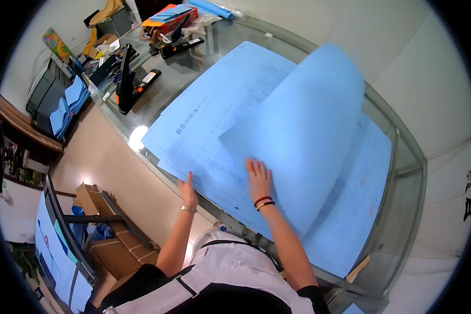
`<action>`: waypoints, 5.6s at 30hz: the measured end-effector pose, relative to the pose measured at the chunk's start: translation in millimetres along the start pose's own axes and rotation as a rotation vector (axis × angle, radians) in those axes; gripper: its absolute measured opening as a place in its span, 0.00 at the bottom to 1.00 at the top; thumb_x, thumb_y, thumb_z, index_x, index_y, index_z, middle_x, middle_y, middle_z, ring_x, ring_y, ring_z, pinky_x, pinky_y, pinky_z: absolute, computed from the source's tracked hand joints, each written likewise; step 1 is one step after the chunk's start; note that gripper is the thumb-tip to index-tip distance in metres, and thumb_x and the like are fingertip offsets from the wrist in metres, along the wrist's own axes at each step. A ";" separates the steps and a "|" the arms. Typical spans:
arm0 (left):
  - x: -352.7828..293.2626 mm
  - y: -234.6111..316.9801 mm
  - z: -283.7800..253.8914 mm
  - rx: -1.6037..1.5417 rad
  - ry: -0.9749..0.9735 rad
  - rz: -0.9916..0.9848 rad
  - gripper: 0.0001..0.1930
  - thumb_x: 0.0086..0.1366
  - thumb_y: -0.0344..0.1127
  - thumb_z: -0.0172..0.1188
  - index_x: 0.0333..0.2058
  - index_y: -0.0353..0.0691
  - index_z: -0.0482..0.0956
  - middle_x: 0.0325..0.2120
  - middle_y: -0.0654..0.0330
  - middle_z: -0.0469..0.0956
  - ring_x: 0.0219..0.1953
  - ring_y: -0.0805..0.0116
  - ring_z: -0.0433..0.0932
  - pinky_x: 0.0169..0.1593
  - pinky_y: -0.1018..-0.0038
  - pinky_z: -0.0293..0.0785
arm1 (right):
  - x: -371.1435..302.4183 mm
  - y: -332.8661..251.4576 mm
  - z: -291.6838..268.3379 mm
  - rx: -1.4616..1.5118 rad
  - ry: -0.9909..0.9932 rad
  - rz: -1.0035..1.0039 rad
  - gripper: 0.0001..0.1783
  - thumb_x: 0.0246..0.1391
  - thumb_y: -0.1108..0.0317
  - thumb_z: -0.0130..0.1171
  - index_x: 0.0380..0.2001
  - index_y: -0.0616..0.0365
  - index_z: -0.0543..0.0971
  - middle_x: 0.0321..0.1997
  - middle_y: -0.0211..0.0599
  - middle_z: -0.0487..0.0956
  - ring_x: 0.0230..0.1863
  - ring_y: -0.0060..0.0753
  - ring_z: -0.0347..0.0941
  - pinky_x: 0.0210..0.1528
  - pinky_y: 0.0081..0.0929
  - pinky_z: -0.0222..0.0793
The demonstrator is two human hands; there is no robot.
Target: The person sorts through and organizes large blue architectural blueprints on a glass table, turning over several sheets and smoothing them with a wooden block.
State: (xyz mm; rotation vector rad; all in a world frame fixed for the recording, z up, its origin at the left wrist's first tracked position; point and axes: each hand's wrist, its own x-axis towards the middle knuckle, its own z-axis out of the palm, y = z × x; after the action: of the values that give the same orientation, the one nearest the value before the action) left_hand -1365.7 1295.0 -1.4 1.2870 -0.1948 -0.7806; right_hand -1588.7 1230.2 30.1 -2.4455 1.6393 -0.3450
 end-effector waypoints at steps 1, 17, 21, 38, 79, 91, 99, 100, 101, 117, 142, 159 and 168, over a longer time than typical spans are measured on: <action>15.1 9.5 -5.0 -0.011 -0.004 0.035 0.18 0.60 0.35 0.55 0.47 0.34 0.66 0.43 0.59 0.71 0.44 0.72 0.68 0.48 0.74 0.64 | 0.9 -12.4 6.4 0.009 -0.027 -0.032 0.30 0.52 0.67 0.48 0.60 0.50 0.56 0.64 0.37 0.54 0.65 0.44 0.47 0.63 0.52 0.39; 63.0 49.1 -30.0 -0.203 -0.224 0.069 0.28 0.60 0.35 0.54 0.58 0.46 0.56 0.52 0.59 0.61 0.52 0.69 0.61 0.53 0.72 0.61 | 17.4 -127.0 28.3 0.080 -0.267 -0.395 0.32 0.53 0.54 0.48 0.61 0.41 0.55 0.67 0.35 0.45 0.68 0.41 0.36 0.63 0.57 0.31; 65.1 47.0 -26.2 -0.281 -0.186 0.041 0.25 0.62 0.33 0.51 0.57 0.45 0.57 0.50 0.61 0.63 0.49 0.71 0.62 0.52 0.74 0.61 | 17.2 -135.1 32.1 0.121 -0.256 -0.393 0.31 0.54 0.53 0.46 0.61 0.39 0.55 0.67 0.35 0.46 0.67 0.41 0.36 0.62 0.59 0.31; 72.3 35.0 -22.5 -0.090 -0.035 0.177 0.18 0.66 0.37 0.46 0.53 0.42 0.62 0.47 0.61 0.65 0.47 0.73 0.62 0.51 0.77 0.59 | 21.1 -153.9 39.3 0.098 -0.258 -0.434 0.27 0.57 0.54 0.40 0.60 0.39 0.56 0.67 0.34 0.47 0.68 0.43 0.36 0.61 0.61 0.30; 126.8 39.6 -18.7 0.728 0.313 0.539 0.24 0.63 0.31 0.45 0.56 0.33 0.53 0.55 0.48 0.58 0.55 0.57 0.60 0.56 0.67 0.56 | -101.2 158.2 -77.1 0.205 -0.416 -0.073 0.25 0.62 0.56 0.32 0.62 0.43 0.52 0.66 0.27 0.51 0.67 0.27 0.42 0.66 0.43 0.32; -96.1 -37.9 151.8 1.524 -1.229 0.905 0.33 0.58 0.58 0.46 0.61 0.58 0.51 0.63 0.60 0.41 0.65 0.51 0.35 0.60 0.45 0.32 | -98.8 164.8 -73.4 0.104 -0.335 -0.123 0.24 0.61 0.57 0.33 0.61 0.44 0.54 0.64 0.28 0.56 0.65 0.26 0.48 0.66 0.43 0.34; -99.0 -36.7 156.4 1.601 -1.234 0.893 0.33 0.58 0.60 0.43 0.61 0.59 0.51 0.63 0.59 0.42 0.65 0.51 0.35 0.61 0.45 0.30 | 19.3 258.6 -79.5 -0.155 -0.157 -0.062 0.25 0.60 0.58 0.35 0.60 0.49 0.55 0.58 0.33 0.65 0.63 0.33 0.52 0.64 0.47 0.37; -98.6 -37.6 156.3 1.611 -1.239 0.889 0.33 0.58 0.61 0.42 0.61 0.59 0.51 0.63 0.59 0.42 0.65 0.51 0.36 0.60 0.45 0.30 | 36.4 270.4 -81.2 -0.232 -0.151 -0.048 0.25 0.60 0.58 0.34 0.60 0.49 0.54 0.58 0.32 0.64 0.63 0.33 0.50 0.65 0.47 0.36; -98.4 -38.8 157.1 1.621 -1.236 0.883 0.33 0.58 0.61 0.42 0.61 0.59 0.51 0.63 0.59 0.42 0.65 0.51 0.36 0.60 0.45 0.31 | 54.8 283.3 -81.3 -0.246 -0.143 -0.014 0.25 0.61 0.56 0.32 0.61 0.48 0.54 0.59 0.32 0.64 0.64 0.32 0.49 0.65 0.47 0.34; -96.4 -39.9 165.3 1.714 -1.288 0.639 0.32 0.55 0.64 0.45 0.58 0.63 0.58 0.61 0.59 0.50 0.62 0.45 0.44 0.57 0.38 0.36 | 299.1 443.4 -77.2 -0.338 -0.120 0.360 0.27 0.61 0.51 0.26 0.62 0.43 0.48 0.61 0.32 0.60 0.65 0.34 0.48 0.65 0.46 0.37; -101.8 -35.6 161.2 1.628 -1.204 0.856 0.33 0.57 0.61 0.44 0.60 0.60 0.53 0.63 0.61 0.44 0.65 0.52 0.38 0.60 0.45 0.33 | 34.0 268.2 -73.7 0.131 -0.340 0.310 0.65 0.30 0.41 0.65 0.63 0.50 0.35 0.68 0.48 0.35 0.67 0.58 0.25 0.61 0.60 0.25; -101.9 -42.5 146.6 1.503 -1.171 1.027 0.33 0.58 0.60 0.44 0.61 0.58 0.51 0.63 0.60 0.43 0.65 0.51 0.37 0.60 0.44 0.31 | -185.9 77.2 -48.0 0.606 -0.092 0.449 0.59 0.34 0.45 0.66 0.62 0.59 0.43 0.62 0.49 0.52 0.64 0.46 0.42 0.62 0.49 0.36; -95.2 -41.9 149.7 1.519 -1.281 0.981 0.34 0.57 0.62 0.44 0.61 0.58 0.51 0.63 0.60 0.43 0.64 0.49 0.37 0.60 0.44 0.32 | -157.9 83.2 -34.3 1.223 0.202 0.902 0.16 0.45 0.71 0.61 0.36 0.70 0.73 0.24 0.39 0.77 0.24 0.23 0.74 0.24 0.18 0.71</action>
State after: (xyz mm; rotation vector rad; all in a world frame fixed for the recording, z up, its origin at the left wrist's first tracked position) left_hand -1533.8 1233.4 33.1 1.4750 -2.6109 -0.3576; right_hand -1730.0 1344.4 25.5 -0.7385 1.6240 -1.0268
